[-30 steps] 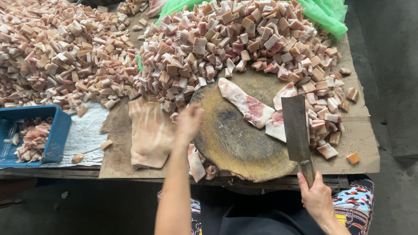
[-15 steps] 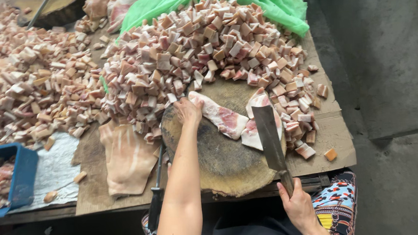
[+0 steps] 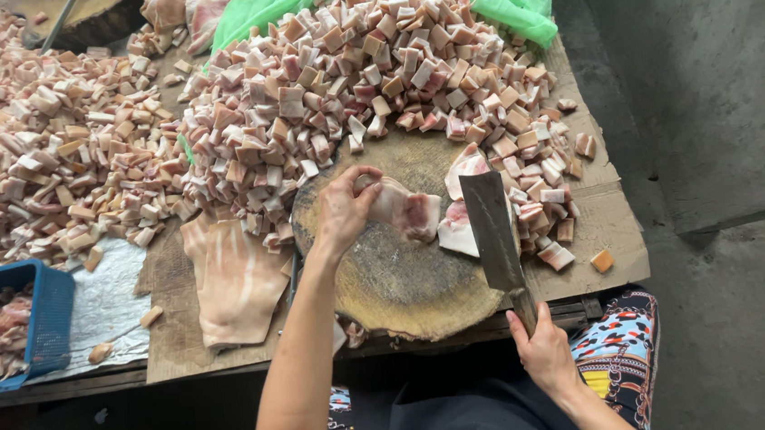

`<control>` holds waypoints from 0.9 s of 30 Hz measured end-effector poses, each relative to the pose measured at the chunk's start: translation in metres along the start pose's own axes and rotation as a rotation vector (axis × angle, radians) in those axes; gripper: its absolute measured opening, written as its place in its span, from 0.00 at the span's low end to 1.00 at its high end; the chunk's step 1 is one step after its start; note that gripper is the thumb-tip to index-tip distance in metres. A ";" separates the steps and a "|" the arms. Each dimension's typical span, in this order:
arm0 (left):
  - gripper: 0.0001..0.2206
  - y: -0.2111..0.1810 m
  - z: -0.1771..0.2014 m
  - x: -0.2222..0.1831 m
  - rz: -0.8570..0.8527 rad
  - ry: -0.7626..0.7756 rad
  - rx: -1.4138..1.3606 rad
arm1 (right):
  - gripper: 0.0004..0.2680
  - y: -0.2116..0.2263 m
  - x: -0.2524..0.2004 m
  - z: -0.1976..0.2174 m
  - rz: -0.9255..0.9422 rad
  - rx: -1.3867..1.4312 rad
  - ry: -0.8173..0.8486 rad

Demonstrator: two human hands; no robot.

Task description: The person uses a cleaver to slice and dice pieces of pork belly on a round wooden cutting board. The cut pieces accumulate in a large pile on the table while the person continues to process additional strips of meat.

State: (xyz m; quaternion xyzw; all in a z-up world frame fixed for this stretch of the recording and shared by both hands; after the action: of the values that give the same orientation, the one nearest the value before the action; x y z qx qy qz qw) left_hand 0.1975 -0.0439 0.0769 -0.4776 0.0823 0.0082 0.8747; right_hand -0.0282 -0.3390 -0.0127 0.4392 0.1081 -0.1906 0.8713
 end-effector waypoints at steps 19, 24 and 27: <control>0.12 0.050 -0.023 -0.163 0.082 -0.376 -0.358 | 0.19 0.021 -0.001 0.015 -0.072 0.067 0.097; 0.11 0.091 -0.041 -0.184 -0.017 -0.363 0.399 | 0.19 0.020 -0.001 0.016 -0.049 0.026 0.102; 0.16 0.085 -0.054 -0.145 -0.113 -0.272 0.430 | 0.21 0.023 0.001 0.016 -0.068 0.016 0.086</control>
State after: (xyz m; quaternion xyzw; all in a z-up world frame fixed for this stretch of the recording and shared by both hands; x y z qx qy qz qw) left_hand 0.0397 -0.0337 -0.0006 -0.2789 -0.0631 0.0055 0.9582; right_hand -0.0172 -0.3398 0.0127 0.4500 0.1589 -0.2021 0.8552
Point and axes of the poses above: each hand's wrist, its own x-axis towards the middle knuckle, its own z-axis out of the back of the hand, y = z × x, the point moved 1 cm from there along x, towards the middle knuckle, and after that the axes turned 2 degrees about y, right-handed, at the moved point
